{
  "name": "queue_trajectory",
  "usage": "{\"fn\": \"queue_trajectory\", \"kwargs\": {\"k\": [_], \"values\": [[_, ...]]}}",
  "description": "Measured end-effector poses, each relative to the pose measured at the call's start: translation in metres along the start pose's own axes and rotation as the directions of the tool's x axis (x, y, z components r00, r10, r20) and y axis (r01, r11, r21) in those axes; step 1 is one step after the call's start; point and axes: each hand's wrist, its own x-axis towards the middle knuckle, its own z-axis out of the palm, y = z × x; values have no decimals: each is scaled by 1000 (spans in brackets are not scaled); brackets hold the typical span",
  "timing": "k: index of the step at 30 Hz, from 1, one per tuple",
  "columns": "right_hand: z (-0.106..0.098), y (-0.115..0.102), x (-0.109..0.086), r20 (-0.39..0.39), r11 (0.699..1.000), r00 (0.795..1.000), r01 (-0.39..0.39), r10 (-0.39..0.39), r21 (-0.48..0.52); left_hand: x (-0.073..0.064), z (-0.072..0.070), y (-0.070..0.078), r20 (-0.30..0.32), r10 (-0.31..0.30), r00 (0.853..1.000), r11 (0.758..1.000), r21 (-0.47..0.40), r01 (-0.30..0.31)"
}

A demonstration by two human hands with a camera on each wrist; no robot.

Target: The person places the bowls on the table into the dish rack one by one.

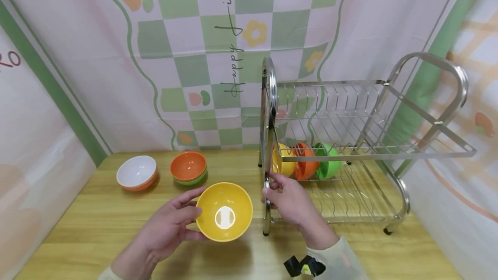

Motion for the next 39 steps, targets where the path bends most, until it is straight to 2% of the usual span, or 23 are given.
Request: {"fn": "queue_trajectory", "kwargs": {"k": [3, 5, 7, 10, 13, 16, 18, 23, 27, 31, 35, 39], "values": [[-6, -4, -4, -25, 997, 1000, 17, -19, -74, 0, 2, -1, -1, 1, 1000, 1000, -6, -1], [-10, -6, -8, -62, 996, 997, 30, -35, -85, 0, 3, -1, -2, 1, 1000, 1000, -9, -1], [-16, -8, -12, -103, 998, 994, 34, -40, -55, 0, 5, -1, -6, 2, 1000, 1000, -9, -2], [-22, -11, -18, -118, 996, 993, 22, -12, 85, 0, 7, 0, -9, 4, 1000, 1000, -10, -4], [-26, -13, -25, -35, 969, 999, -6, 15, 249, 0, 10, 1, -7, 7, 1000, 1000, -11, -7], [-28, -12, -31, 119, 929, 993, -30, -15, 368, 0, 13, 1, 3, 10, 1000, 1000, -16, -10], [-30, -11, -33, 229, 898, 972, -45, -62, 438, 1, 14, 1, 8, 11, 1000, 1000, -19, -11], [-32, -6, -34, 432, 800, 889, -146, -153, 583, 1, 18, 1, 19, 10, 1000, 1000, -26, -10], [-31, -4, -34, 499, 734, 849, -227, -173, 640, 1, 20, 1, 29, 14, 999, 1000, -27, -13], [-26, -1, -35, 545, 681, 808, -270, -225, 680, 3, 22, 1, 37, 20, 999, 999, -34, -19], [-20, 1, -35, 582, 658, 768, -294, -269, 693, 4, 25, 0, 44, 20, 999, 999, -40, -19], [-17, 1, -35, 597, 649, 748, -306, -289, 697, 6, 28, 0, 47, 18, 999, 999, -45, -16]]}}
